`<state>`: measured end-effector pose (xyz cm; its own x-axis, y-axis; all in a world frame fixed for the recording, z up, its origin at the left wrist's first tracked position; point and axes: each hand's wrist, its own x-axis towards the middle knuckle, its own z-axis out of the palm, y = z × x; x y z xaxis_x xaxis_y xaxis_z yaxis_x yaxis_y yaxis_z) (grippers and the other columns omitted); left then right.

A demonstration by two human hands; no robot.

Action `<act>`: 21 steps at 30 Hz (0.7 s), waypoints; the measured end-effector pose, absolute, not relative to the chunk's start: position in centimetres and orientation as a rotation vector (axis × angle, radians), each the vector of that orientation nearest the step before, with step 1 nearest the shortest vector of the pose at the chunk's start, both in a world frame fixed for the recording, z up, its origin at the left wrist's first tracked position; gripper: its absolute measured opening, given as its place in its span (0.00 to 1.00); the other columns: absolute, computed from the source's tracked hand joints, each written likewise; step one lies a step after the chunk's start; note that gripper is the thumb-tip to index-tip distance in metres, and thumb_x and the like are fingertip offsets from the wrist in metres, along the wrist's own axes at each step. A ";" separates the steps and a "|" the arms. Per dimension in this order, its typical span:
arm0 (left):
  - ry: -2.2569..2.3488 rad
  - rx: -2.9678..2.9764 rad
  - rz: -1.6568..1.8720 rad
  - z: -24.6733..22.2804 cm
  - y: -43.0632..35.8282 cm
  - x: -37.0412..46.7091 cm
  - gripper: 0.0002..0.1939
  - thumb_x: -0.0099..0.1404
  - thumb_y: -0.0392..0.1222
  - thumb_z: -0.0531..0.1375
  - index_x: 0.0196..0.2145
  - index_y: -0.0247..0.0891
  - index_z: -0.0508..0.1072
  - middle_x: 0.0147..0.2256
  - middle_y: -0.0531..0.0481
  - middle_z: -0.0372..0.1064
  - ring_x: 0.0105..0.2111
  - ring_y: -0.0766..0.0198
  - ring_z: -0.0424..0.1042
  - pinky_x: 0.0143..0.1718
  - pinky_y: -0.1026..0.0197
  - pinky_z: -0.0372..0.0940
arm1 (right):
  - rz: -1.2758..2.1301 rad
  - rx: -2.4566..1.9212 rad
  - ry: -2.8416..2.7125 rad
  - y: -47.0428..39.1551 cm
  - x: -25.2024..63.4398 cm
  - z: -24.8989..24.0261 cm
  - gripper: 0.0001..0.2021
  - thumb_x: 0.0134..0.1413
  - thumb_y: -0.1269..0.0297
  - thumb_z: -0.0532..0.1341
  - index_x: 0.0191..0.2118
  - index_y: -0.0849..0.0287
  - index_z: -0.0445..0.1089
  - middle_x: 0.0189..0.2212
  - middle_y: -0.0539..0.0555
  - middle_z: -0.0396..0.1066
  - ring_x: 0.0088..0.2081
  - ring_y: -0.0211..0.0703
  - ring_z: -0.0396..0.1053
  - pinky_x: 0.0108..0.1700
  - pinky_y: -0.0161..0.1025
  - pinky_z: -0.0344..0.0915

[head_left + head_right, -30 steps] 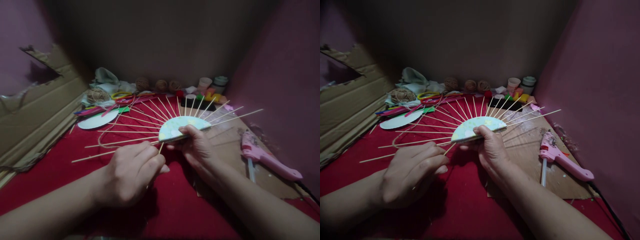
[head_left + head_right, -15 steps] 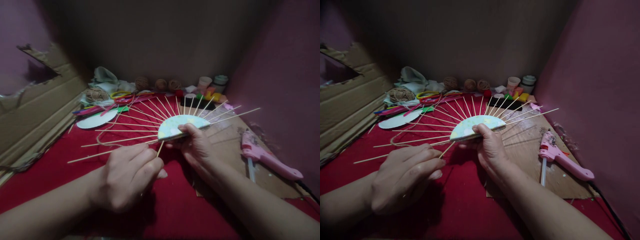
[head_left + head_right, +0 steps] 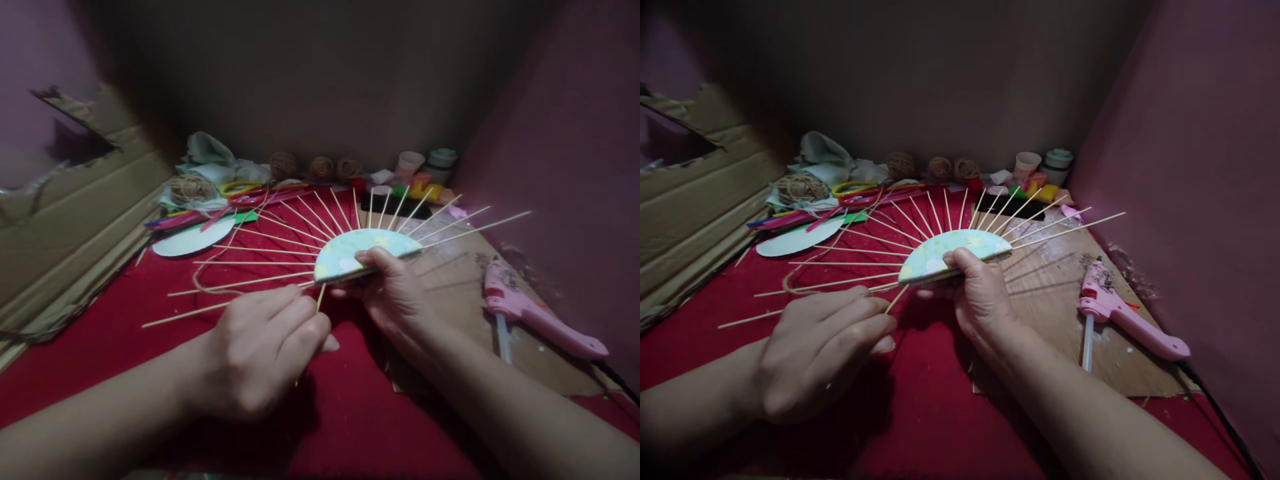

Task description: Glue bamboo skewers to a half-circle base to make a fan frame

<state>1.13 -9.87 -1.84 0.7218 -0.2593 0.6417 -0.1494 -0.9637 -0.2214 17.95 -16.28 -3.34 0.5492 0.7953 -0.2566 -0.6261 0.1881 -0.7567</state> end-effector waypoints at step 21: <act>0.472 -2.557 -1.202 -0.9 -10.4 1.0 0.04 0.65 0.35 0.57 0.33 0.32 0.69 0.25 0.47 0.72 0.26 0.62 0.72 0.26 0.60 0.69 | 0.959 -0.829 -0.232 -16.4 18.4 -2.4 0.05 0.38 0.73 0.62 0.27 0.62 0.69 0.20 0.50 0.73 0.19 0.43 0.69 0.20 0.44 0.72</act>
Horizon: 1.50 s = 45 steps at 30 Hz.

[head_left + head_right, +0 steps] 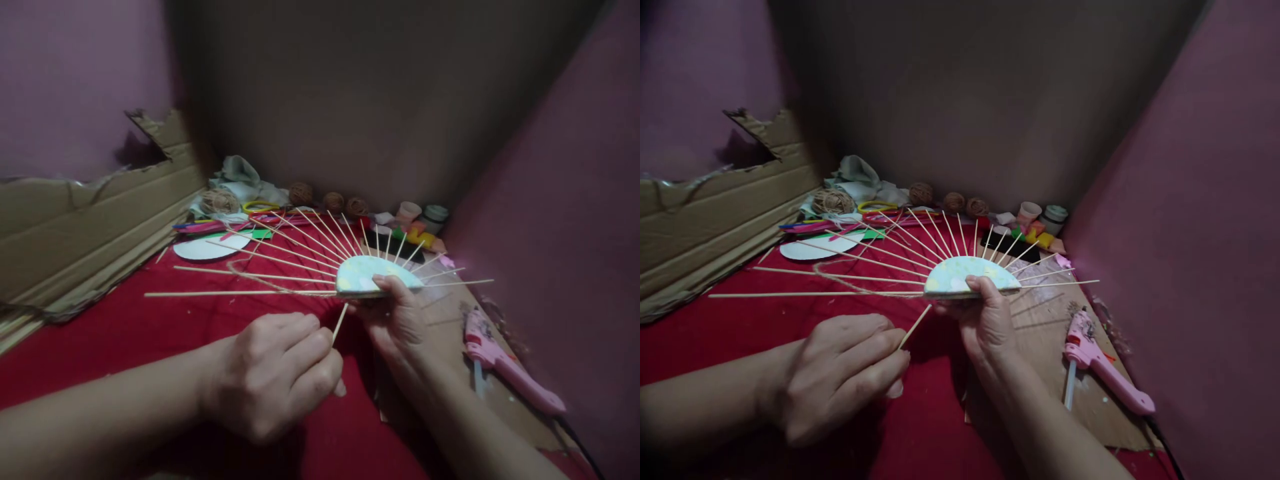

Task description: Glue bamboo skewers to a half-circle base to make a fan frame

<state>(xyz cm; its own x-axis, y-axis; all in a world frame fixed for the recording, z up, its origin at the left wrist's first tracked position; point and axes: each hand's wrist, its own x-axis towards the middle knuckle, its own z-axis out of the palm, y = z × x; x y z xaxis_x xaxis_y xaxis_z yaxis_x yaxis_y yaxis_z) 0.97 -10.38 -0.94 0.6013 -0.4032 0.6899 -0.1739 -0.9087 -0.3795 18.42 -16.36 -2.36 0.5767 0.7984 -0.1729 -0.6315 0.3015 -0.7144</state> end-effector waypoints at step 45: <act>0.389 -2.773 -1.170 -0.4 -10.5 1.2 0.13 0.66 0.31 0.50 0.26 0.33 0.69 0.20 0.50 0.63 0.21 0.64 0.59 0.21 0.59 0.55 | 1.071 -0.838 -0.203 -16.6 18.5 -2.5 0.06 0.40 0.74 0.61 0.29 0.60 0.67 0.22 0.49 0.75 0.20 0.41 0.71 0.18 0.37 0.69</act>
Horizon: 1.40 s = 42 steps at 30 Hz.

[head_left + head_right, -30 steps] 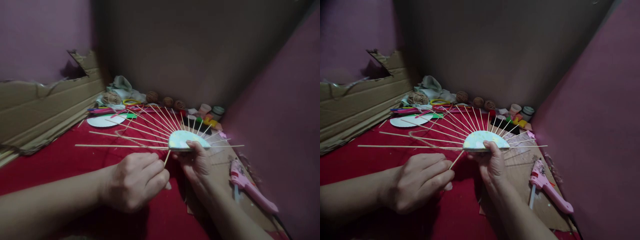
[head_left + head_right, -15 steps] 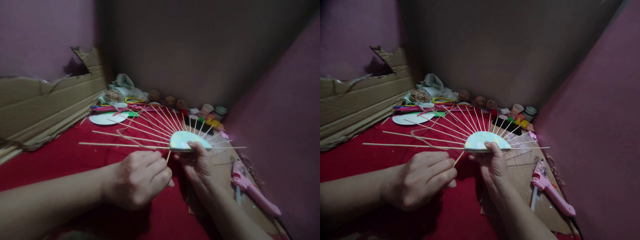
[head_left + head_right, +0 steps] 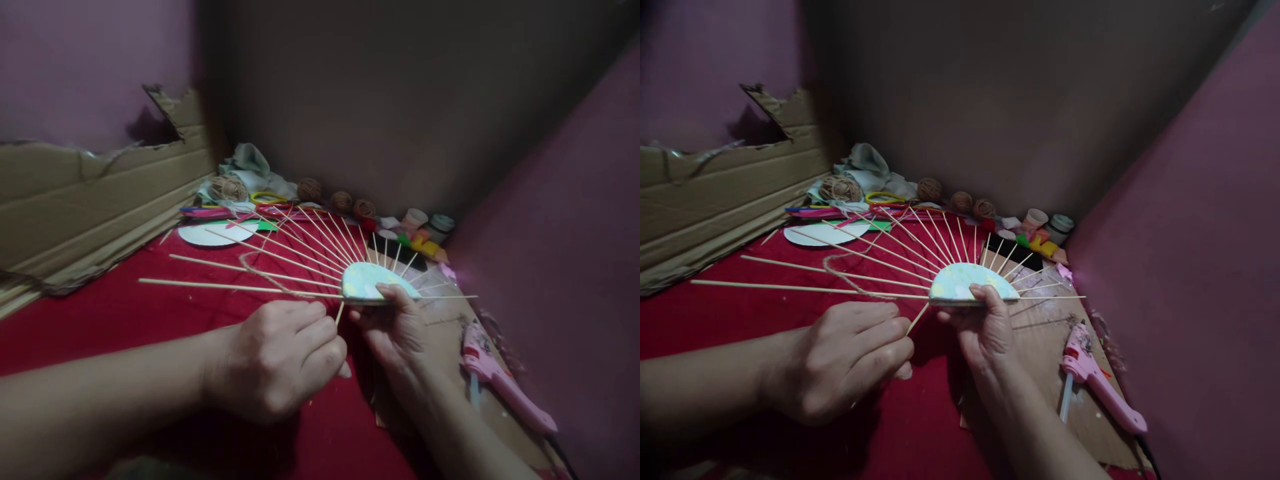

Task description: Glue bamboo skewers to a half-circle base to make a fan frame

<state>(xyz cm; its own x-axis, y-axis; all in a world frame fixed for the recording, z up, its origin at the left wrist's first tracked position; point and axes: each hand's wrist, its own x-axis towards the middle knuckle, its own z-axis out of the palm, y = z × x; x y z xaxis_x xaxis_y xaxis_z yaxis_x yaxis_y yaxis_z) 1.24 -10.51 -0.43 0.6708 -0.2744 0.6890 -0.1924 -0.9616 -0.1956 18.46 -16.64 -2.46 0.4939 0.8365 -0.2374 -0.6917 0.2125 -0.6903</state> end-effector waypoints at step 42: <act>0.414 -2.772 -1.114 -1.7 -9.9 1.1 0.02 0.63 0.30 0.56 0.33 0.29 0.69 0.26 0.45 0.69 0.25 0.61 0.66 0.25 0.58 0.61 | 0.936 -0.880 -0.257 -16.3 18.0 -3.1 0.07 0.38 0.72 0.64 0.29 0.63 0.69 0.20 0.50 0.72 0.22 0.41 0.70 0.27 0.44 0.75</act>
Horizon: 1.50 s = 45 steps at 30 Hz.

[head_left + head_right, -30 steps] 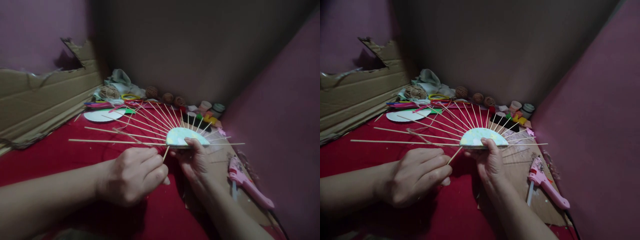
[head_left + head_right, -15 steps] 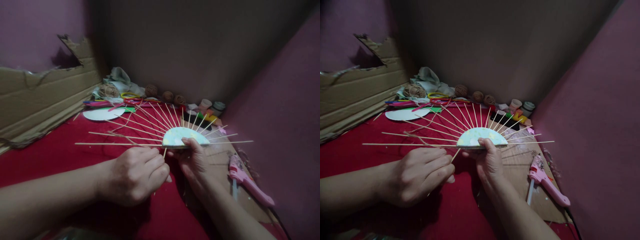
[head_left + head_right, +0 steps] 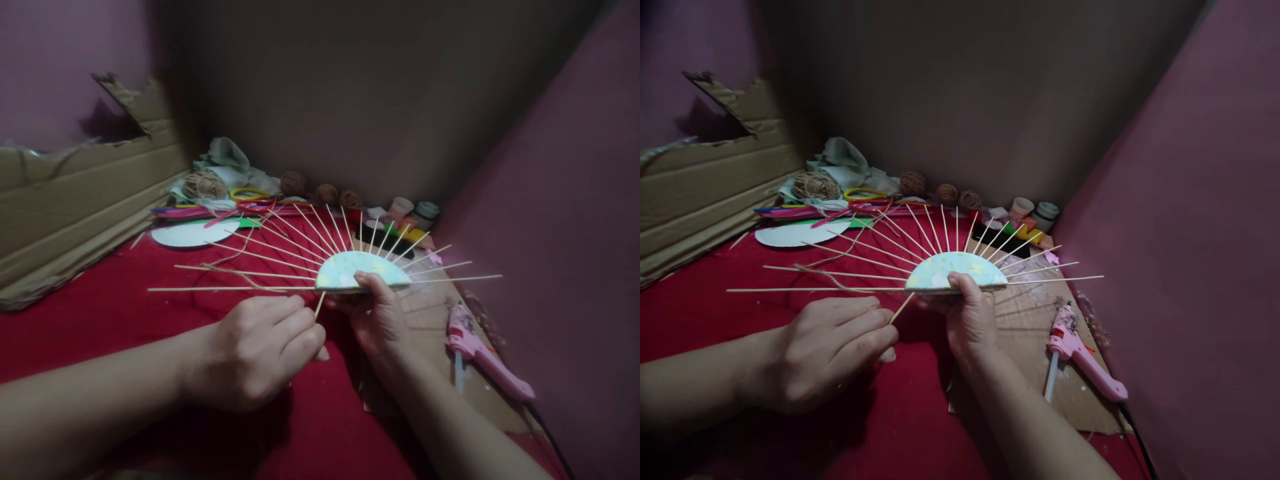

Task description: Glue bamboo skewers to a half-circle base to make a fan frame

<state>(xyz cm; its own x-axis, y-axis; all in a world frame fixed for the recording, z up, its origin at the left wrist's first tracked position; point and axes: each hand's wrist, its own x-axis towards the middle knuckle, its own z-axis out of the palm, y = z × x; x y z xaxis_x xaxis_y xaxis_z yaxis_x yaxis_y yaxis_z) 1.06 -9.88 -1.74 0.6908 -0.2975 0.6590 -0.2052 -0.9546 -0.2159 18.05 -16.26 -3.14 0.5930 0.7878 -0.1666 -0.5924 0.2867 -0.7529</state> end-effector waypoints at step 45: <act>0.316 -2.883 -1.256 0.0 -9.9 0.4 0.07 0.69 0.40 0.53 0.38 0.36 0.69 0.25 0.48 0.72 0.24 0.64 0.70 0.24 0.62 0.63 | 0.895 -0.959 -0.393 -16.2 17.1 -3.8 0.08 0.42 0.65 0.65 0.29 0.65 0.72 0.21 0.54 0.74 0.20 0.43 0.71 0.23 0.42 0.74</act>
<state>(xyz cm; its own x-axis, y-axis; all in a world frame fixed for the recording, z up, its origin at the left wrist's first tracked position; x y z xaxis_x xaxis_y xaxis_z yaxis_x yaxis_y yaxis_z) 0.42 -9.89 -0.04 0.6642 -0.1750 0.7267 -0.1902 -0.9798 -0.0621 17.06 -16.18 -3.75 0.5919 0.8015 -0.0847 -0.4797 0.2658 -0.8362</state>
